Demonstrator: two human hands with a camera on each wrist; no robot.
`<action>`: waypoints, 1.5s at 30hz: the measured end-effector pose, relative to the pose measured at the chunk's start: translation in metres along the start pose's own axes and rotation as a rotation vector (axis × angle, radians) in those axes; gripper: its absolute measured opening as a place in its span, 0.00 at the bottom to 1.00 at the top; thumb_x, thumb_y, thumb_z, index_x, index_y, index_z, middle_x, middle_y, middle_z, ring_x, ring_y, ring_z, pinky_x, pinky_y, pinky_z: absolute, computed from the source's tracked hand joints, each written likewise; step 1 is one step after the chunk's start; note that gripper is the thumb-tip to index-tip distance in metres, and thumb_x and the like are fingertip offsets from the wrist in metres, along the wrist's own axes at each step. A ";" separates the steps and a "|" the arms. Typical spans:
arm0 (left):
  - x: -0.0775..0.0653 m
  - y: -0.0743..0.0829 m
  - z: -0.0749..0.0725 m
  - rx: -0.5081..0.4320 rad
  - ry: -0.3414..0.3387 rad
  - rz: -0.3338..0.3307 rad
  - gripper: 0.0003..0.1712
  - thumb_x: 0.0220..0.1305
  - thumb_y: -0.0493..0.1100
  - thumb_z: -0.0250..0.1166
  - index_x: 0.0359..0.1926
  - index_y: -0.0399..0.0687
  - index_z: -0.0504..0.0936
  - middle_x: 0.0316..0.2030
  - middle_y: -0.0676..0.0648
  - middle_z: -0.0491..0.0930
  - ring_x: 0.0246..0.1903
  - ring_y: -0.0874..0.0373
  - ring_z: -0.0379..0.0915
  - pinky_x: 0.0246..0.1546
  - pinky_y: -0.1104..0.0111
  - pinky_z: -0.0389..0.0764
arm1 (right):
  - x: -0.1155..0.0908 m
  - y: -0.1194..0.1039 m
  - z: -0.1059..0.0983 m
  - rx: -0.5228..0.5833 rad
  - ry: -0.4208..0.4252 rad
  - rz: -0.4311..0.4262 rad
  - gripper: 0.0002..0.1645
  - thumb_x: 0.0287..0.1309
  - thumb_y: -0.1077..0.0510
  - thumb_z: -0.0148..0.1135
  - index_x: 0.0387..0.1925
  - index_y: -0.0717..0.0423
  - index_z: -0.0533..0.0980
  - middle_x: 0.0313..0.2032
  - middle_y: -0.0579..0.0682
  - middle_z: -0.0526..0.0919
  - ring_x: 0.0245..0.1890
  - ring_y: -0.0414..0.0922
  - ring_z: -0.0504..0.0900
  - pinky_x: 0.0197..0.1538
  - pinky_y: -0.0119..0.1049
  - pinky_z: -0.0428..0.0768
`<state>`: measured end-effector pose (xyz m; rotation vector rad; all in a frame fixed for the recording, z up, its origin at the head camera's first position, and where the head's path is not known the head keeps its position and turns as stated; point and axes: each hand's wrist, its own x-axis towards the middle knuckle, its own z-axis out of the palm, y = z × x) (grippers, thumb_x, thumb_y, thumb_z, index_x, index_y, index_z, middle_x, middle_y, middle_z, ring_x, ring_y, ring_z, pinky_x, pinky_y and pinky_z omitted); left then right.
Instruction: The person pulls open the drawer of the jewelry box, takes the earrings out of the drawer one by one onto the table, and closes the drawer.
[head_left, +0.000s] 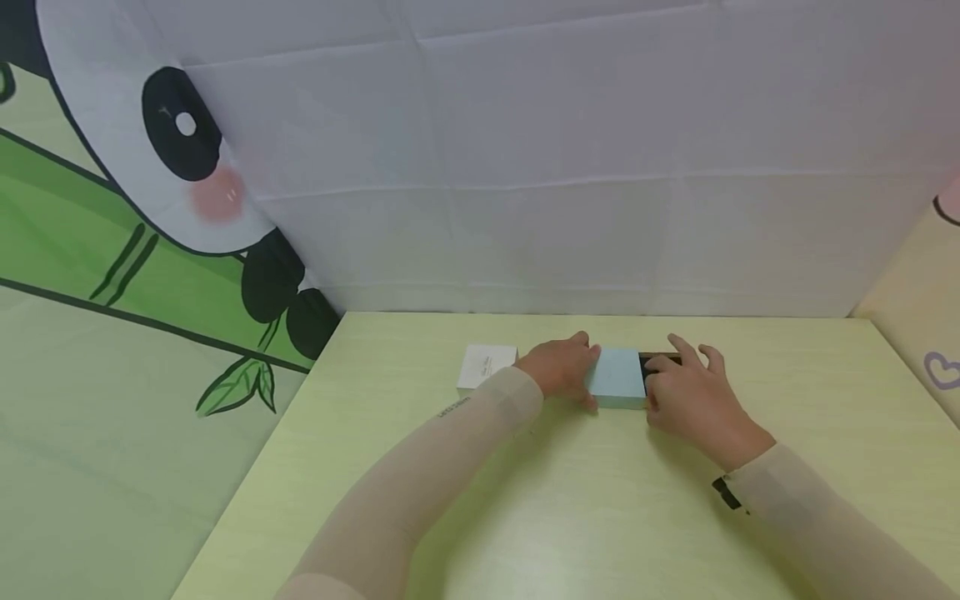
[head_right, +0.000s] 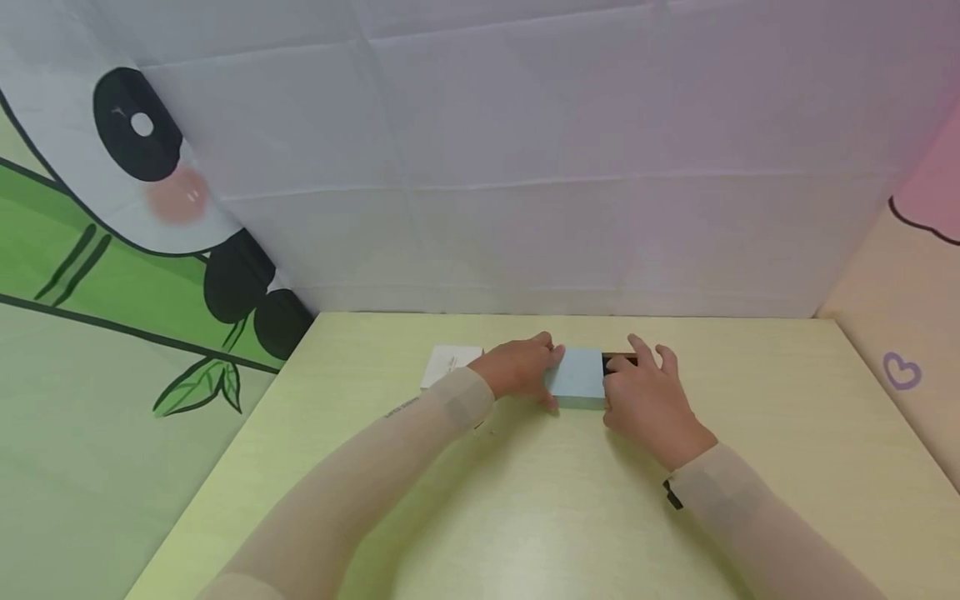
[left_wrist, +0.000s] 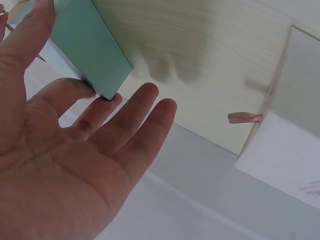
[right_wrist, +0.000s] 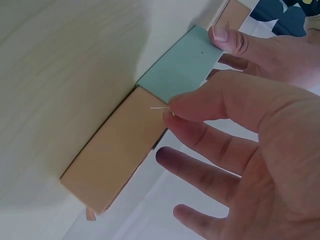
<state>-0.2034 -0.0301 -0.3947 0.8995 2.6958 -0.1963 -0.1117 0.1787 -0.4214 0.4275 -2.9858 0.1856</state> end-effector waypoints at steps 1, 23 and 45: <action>0.000 0.000 0.000 0.003 -0.002 -0.004 0.62 0.74 0.67 0.83 0.95 0.52 0.64 0.80 0.49 0.75 0.62 0.58 0.80 0.73 0.64 0.87 | -0.001 -0.001 0.000 0.000 0.005 -0.005 0.13 0.60 0.61 0.81 0.23 0.44 0.87 0.65 0.60 0.94 0.87 0.79 0.67 0.80 0.87 0.64; 0.016 0.003 -0.007 -0.007 -0.017 -0.048 0.59 0.74 0.67 0.83 0.93 0.53 0.67 0.77 0.51 0.75 0.60 0.59 0.78 0.67 0.66 0.87 | 0.008 0.006 0.003 -0.043 0.056 -0.092 0.16 0.58 0.64 0.77 0.20 0.44 0.84 0.61 0.57 0.95 0.84 0.78 0.72 0.78 0.86 0.69; 0.041 0.001 -0.021 -0.027 -0.010 -0.083 0.60 0.74 0.68 0.82 0.94 0.52 0.66 0.80 0.49 0.74 0.63 0.58 0.79 0.71 0.64 0.87 | 0.032 0.033 -0.003 -0.057 0.062 -0.145 0.13 0.58 0.63 0.79 0.22 0.46 0.86 0.67 0.61 0.92 0.83 0.76 0.74 0.77 0.83 0.71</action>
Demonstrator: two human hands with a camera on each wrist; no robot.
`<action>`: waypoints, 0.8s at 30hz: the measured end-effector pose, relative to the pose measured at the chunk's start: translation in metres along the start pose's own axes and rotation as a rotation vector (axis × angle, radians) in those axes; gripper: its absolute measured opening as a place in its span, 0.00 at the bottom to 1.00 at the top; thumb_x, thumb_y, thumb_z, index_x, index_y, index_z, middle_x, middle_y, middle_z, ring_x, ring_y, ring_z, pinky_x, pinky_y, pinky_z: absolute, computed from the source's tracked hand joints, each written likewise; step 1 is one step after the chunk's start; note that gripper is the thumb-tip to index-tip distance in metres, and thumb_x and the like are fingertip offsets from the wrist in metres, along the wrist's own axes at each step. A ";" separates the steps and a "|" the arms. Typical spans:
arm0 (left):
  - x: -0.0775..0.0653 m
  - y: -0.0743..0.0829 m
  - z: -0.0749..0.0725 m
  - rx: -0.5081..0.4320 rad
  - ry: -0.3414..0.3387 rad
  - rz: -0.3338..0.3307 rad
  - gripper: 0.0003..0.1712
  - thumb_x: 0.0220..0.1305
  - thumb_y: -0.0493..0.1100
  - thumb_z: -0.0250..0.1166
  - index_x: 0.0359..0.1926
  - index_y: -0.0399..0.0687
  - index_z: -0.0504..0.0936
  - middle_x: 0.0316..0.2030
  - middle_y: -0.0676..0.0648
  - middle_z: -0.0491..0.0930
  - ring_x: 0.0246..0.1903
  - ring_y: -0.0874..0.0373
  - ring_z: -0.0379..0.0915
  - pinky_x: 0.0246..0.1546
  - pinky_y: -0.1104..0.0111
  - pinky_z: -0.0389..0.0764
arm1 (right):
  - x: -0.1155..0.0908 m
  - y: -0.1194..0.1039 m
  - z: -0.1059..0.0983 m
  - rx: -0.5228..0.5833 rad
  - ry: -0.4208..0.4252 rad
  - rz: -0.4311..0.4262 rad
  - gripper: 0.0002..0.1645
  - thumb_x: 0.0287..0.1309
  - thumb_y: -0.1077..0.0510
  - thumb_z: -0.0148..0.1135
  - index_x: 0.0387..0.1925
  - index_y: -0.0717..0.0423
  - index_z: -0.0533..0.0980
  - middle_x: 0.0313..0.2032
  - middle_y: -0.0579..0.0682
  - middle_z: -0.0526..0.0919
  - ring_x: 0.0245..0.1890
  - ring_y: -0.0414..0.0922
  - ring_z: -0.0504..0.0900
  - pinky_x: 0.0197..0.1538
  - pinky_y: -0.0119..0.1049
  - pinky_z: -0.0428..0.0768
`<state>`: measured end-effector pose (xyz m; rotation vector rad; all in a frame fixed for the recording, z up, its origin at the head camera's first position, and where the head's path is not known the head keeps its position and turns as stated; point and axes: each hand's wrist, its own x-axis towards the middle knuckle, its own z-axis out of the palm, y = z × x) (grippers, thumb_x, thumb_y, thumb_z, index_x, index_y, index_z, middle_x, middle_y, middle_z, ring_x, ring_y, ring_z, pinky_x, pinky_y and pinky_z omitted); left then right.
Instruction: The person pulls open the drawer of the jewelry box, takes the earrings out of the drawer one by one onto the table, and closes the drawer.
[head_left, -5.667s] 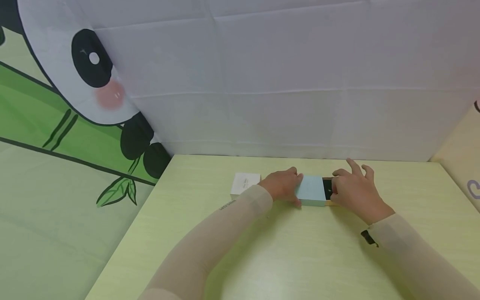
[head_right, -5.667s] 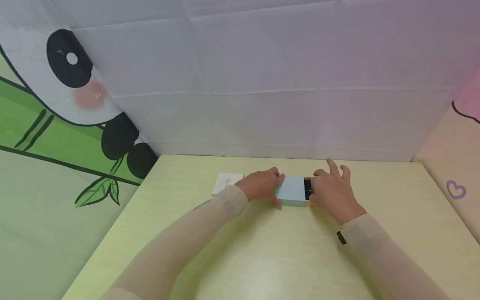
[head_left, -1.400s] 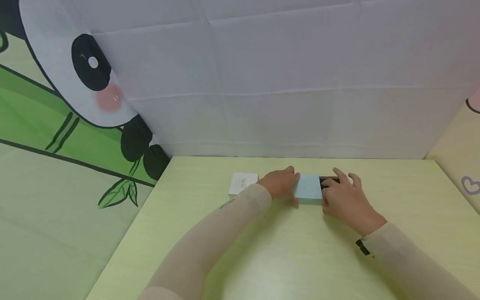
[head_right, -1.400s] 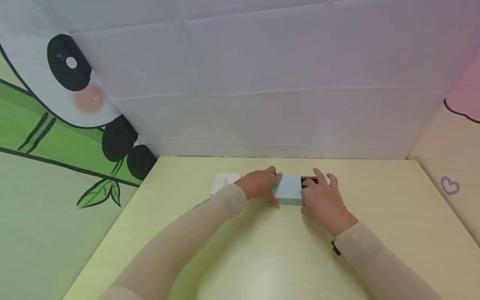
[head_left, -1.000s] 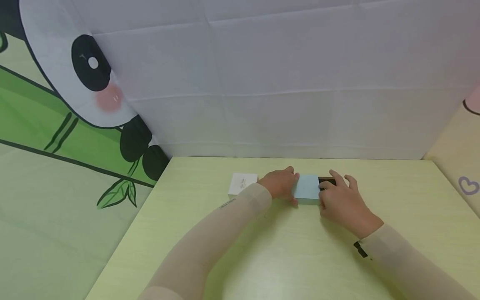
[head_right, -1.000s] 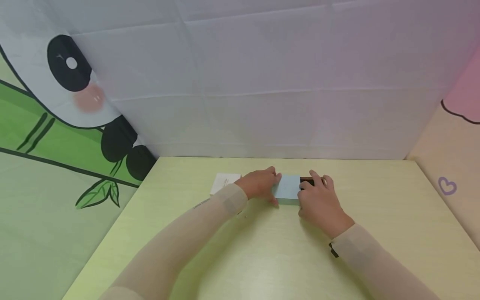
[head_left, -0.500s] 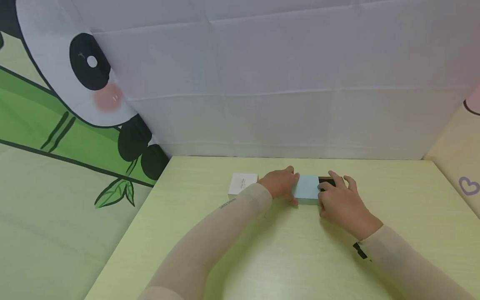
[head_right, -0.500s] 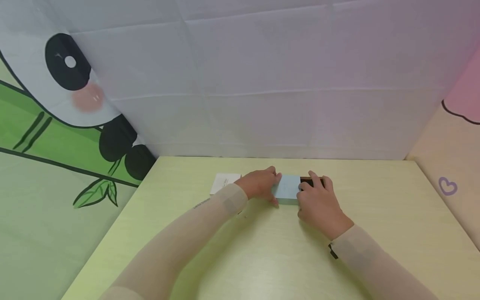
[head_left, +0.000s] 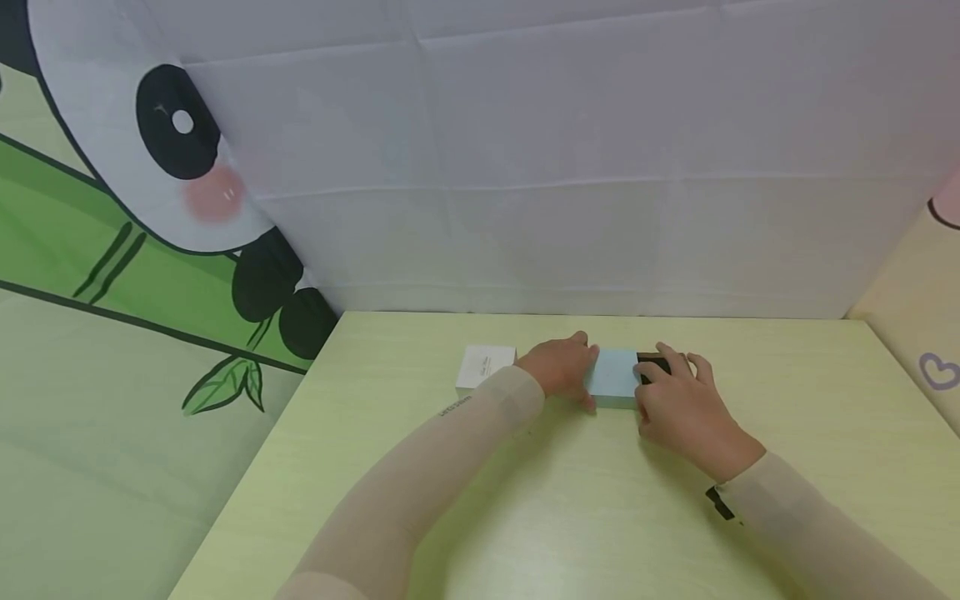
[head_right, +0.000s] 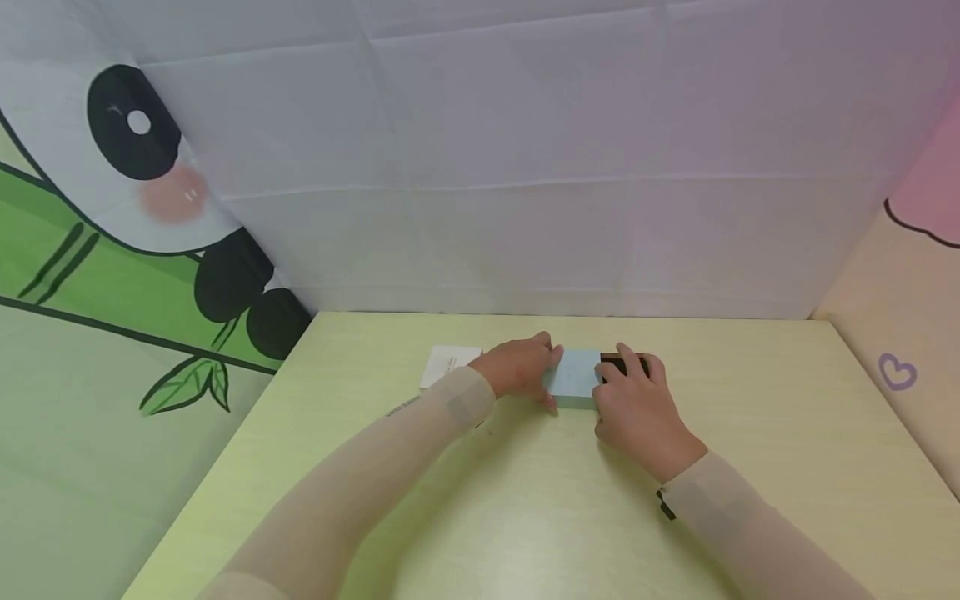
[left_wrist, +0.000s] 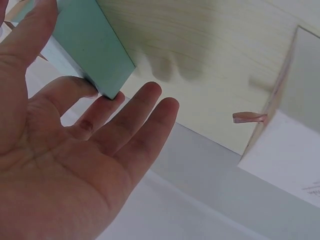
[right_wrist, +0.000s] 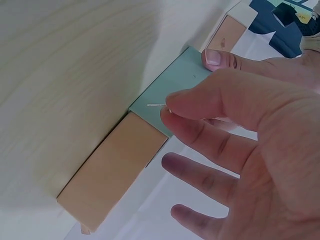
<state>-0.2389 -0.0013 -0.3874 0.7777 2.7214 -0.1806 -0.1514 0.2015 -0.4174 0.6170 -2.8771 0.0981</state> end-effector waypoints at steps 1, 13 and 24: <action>0.000 0.000 0.000 0.002 -0.001 0.002 0.60 0.74 0.68 0.82 0.94 0.51 0.65 0.80 0.49 0.74 0.63 0.58 0.79 0.71 0.64 0.87 | 0.000 -0.001 0.000 0.002 0.001 0.000 0.14 0.58 0.63 0.79 0.21 0.46 0.86 0.67 0.61 0.92 0.83 0.76 0.74 0.77 0.82 0.71; -0.006 0.000 0.000 0.004 0.001 0.015 0.62 0.74 0.69 0.82 0.95 0.51 0.63 0.81 0.49 0.73 0.63 0.58 0.79 0.71 0.64 0.88 | -0.004 -0.006 0.001 0.002 0.011 -0.005 0.15 0.57 0.63 0.81 0.21 0.44 0.85 0.69 0.62 0.91 0.82 0.77 0.75 0.76 0.81 0.73; -0.011 0.000 0.003 -0.007 0.010 0.026 0.60 0.74 0.68 0.83 0.94 0.50 0.66 0.79 0.48 0.75 0.61 0.57 0.80 0.70 0.63 0.88 | -0.009 -0.010 0.007 0.014 -0.008 0.003 0.17 0.59 0.64 0.81 0.21 0.43 0.86 0.69 0.62 0.91 0.83 0.76 0.74 0.76 0.84 0.71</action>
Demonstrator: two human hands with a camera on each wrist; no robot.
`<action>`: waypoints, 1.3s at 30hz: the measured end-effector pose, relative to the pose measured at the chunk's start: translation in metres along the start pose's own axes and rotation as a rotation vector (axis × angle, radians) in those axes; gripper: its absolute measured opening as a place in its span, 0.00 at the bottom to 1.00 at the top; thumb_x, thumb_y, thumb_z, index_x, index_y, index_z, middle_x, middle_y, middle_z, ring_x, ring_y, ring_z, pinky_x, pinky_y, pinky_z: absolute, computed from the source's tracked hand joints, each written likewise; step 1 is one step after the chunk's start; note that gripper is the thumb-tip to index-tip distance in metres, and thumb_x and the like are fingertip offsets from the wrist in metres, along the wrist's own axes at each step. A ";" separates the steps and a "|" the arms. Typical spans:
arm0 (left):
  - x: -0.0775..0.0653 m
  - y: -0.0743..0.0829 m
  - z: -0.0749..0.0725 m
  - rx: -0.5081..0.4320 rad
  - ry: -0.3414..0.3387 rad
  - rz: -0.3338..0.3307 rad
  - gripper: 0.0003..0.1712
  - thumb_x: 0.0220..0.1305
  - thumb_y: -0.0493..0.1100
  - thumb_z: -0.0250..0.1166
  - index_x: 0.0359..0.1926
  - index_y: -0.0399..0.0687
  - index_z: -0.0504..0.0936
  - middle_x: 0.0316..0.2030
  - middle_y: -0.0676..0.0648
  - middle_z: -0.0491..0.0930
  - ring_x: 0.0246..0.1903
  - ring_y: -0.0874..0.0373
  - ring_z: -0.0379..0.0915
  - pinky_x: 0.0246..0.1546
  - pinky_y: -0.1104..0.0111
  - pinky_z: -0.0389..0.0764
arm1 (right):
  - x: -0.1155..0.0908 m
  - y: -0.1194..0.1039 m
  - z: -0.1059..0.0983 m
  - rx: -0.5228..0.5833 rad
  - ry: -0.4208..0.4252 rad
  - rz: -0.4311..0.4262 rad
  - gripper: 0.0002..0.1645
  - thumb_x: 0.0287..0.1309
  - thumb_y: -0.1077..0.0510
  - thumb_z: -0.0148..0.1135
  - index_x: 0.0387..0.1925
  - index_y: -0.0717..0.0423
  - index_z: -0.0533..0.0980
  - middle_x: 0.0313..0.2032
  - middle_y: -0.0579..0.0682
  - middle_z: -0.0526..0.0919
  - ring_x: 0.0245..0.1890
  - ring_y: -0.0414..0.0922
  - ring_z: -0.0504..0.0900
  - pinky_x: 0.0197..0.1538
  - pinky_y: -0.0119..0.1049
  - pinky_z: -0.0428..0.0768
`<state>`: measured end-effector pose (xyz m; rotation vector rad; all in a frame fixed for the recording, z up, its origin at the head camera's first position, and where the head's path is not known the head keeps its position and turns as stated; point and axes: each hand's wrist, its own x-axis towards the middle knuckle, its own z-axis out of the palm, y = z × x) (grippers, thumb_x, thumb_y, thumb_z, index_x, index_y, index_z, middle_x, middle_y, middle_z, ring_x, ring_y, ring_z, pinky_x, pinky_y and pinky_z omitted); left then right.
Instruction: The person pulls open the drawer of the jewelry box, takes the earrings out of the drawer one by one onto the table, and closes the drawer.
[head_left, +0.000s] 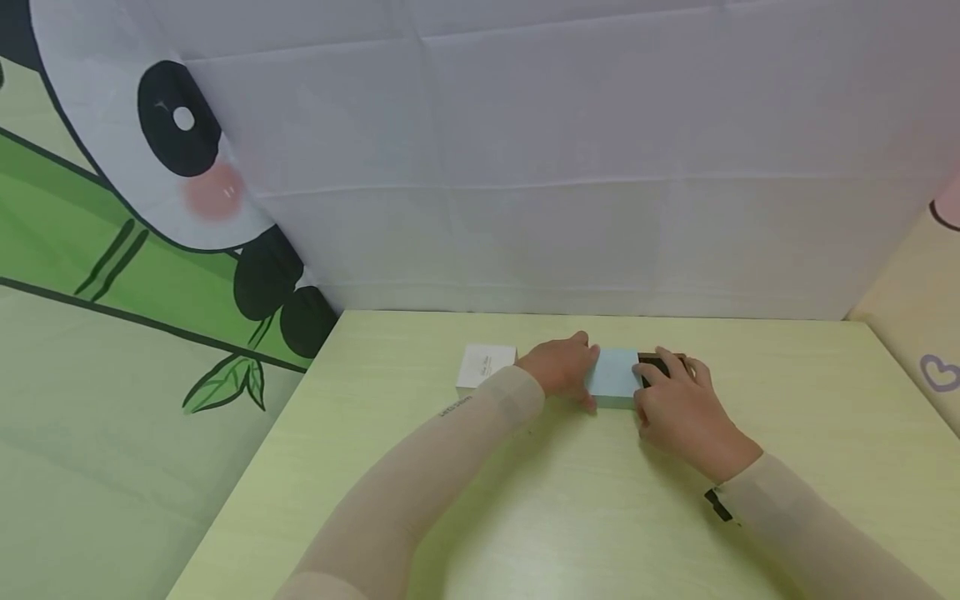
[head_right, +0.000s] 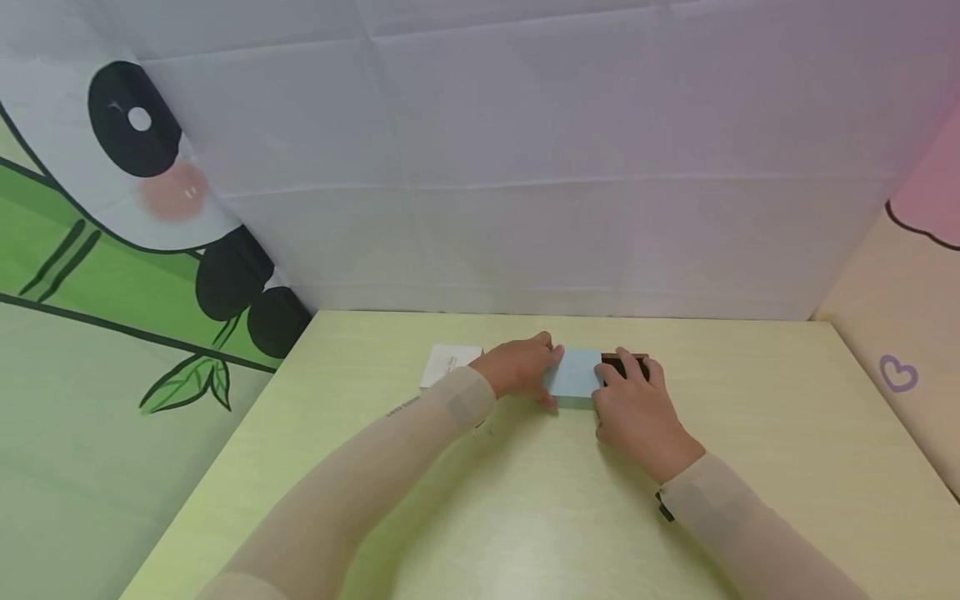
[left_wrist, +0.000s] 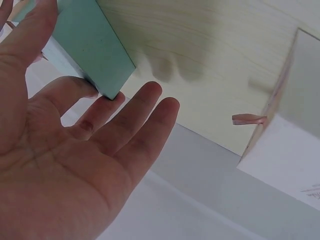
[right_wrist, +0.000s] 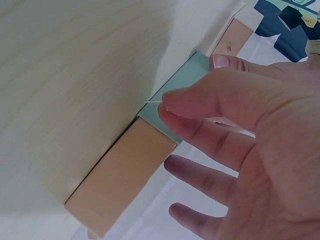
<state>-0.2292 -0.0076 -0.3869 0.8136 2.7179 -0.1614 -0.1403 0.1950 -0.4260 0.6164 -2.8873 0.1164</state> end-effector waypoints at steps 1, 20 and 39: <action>-0.001 0.000 0.001 0.002 0.000 0.003 0.60 0.74 0.68 0.83 0.94 0.50 0.66 0.79 0.48 0.75 0.61 0.57 0.80 0.70 0.63 0.88 | -0.001 -0.001 0.000 0.000 -0.002 0.003 0.17 0.59 0.63 0.81 0.21 0.42 0.85 0.70 0.63 0.90 0.83 0.76 0.73 0.76 0.84 0.71; -0.016 0.000 0.010 0.030 -0.001 0.028 0.61 0.73 0.68 0.83 0.94 0.50 0.66 0.78 0.49 0.75 0.61 0.58 0.80 0.69 0.65 0.87 | -0.018 -0.026 0.005 -0.051 0.008 0.025 0.10 0.64 0.62 0.81 0.27 0.46 0.91 0.72 0.64 0.88 0.83 0.76 0.73 0.73 0.83 0.74; -0.030 -0.002 0.020 0.043 -0.003 0.057 0.59 0.74 0.67 0.83 0.92 0.50 0.68 0.78 0.49 0.75 0.61 0.58 0.80 0.68 0.64 0.88 | -0.034 -0.047 0.012 -0.066 0.050 0.050 0.07 0.67 0.62 0.79 0.33 0.49 0.96 0.71 0.63 0.89 0.82 0.75 0.75 0.72 0.82 0.75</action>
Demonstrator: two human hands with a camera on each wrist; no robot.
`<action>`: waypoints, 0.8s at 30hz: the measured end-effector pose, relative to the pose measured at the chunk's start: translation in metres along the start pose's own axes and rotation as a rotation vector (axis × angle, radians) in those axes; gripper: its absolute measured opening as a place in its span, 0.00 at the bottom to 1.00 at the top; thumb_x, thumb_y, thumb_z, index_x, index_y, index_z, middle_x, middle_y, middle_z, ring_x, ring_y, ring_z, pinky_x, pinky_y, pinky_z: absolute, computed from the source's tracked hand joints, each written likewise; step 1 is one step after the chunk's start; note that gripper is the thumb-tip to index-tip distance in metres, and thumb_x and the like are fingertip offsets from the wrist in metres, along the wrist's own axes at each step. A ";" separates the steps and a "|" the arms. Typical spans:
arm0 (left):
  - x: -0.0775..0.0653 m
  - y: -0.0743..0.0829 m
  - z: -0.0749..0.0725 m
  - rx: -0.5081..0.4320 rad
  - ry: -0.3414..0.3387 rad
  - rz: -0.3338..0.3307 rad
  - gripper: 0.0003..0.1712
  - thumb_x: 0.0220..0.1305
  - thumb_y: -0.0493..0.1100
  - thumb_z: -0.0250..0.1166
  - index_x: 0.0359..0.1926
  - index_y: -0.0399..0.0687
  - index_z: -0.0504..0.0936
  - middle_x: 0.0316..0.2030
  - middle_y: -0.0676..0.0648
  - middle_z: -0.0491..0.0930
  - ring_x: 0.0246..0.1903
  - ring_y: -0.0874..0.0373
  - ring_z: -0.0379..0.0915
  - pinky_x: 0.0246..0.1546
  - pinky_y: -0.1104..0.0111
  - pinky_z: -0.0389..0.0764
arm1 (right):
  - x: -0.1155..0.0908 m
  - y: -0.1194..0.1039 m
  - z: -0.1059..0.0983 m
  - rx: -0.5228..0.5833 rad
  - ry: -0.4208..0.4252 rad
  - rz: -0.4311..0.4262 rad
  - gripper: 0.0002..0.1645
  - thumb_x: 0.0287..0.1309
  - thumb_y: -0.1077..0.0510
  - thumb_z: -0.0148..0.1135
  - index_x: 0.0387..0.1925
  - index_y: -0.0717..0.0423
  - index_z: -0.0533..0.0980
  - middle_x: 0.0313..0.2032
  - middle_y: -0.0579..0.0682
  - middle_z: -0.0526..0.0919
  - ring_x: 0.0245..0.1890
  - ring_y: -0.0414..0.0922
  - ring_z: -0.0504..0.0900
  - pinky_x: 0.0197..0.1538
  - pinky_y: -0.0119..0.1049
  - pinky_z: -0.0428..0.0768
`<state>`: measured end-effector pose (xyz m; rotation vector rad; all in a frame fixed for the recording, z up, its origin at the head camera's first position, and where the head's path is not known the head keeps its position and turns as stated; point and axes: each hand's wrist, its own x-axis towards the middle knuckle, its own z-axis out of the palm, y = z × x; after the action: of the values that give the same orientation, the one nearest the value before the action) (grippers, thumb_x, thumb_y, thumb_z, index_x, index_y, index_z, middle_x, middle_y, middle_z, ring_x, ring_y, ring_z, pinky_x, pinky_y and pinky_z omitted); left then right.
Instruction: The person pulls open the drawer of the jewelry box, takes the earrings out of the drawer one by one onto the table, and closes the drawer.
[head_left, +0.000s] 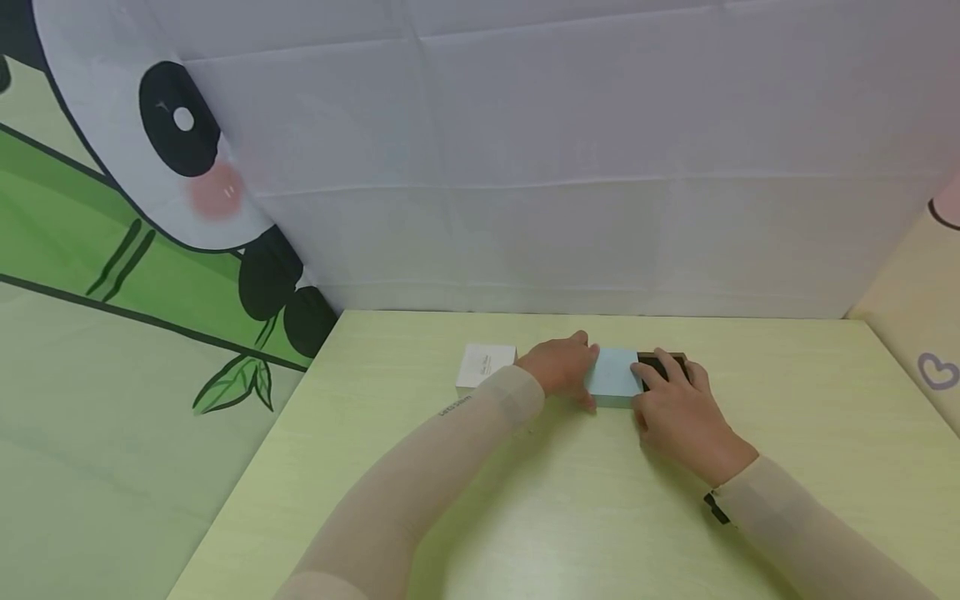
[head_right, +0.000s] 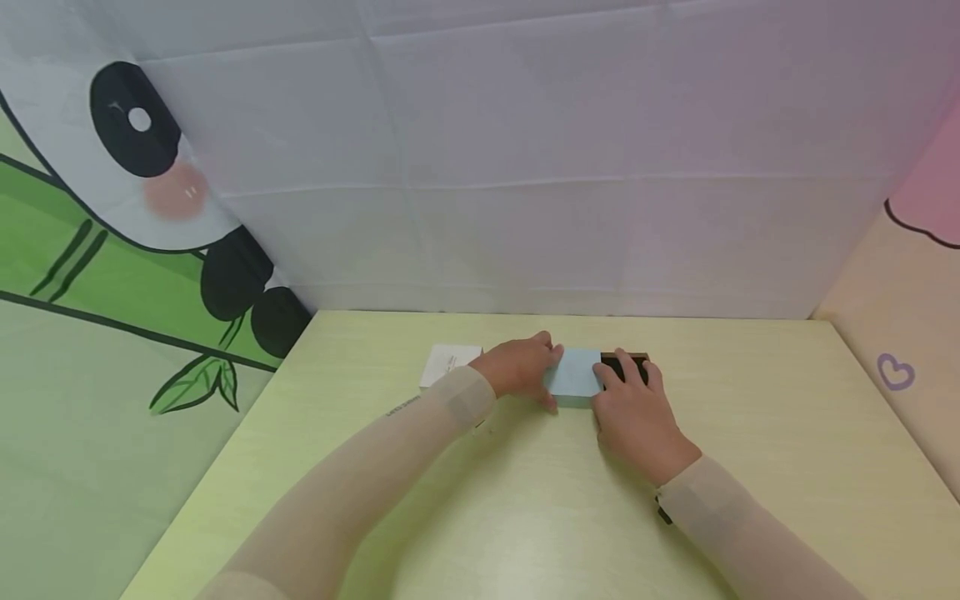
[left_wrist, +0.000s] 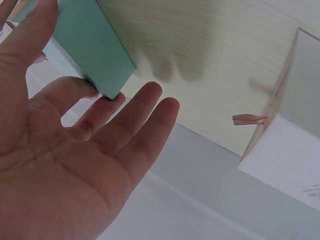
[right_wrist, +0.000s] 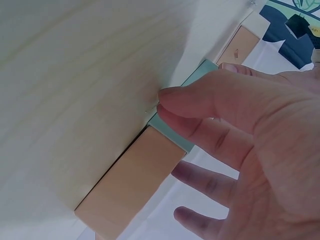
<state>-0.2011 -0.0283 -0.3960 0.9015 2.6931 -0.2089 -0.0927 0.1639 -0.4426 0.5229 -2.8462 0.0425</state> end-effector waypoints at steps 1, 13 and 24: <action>0.000 0.000 0.000 -0.001 -0.001 -0.001 0.59 0.74 0.67 0.83 0.93 0.50 0.67 0.78 0.49 0.75 0.61 0.58 0.80 0.68 0.64 0.88 | 0.000 0.000 0.000 0.000 -0.002 0.001 0.07 0.67 0.62 0.78 0.33 0.49 0.96 0.71 0.63 0.89 0.82 0.76 0.75 0.73 0.82 0.75; 0.000 0.000 0.001 -0.007 0.003 -0.003 0.57 0.74 0.67 0.83 0.91 0.50 0.69 0.77 0.49 0.75 0.59 0.58 0.80 0.67 0.65 0.88 | 0.001 0.002 0.000 0.022 -0.002 0.000 0.08 0.63 0.61 0.83 0.30 0.46 0.92 0.71 0.63 0.89 0.82 0.76 0.74 0.74 0.83 0.73; -0.001 0.000 0.000 -0.011 0.007 0.000 0.57 0.74 0.67 0.83 0.91 0.49 0.69 0.77 0.49 0.75 0.58 0.58 0.79 0.67 0.65 0.88 | 0.001 0.003 -0.005 0.062 -0.046 0.015 0.16 0.61 0.61 0.86 0.25 0.40 0.86 0.71 0.64 0.89 0.84 0.77 0.71 0.75 0.85 0.71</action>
<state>-0.2002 -0.0289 -0.3953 0.9002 2.6981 -0.1908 -0.0934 0.1668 -0.4378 0.5212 -2.9018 0.1240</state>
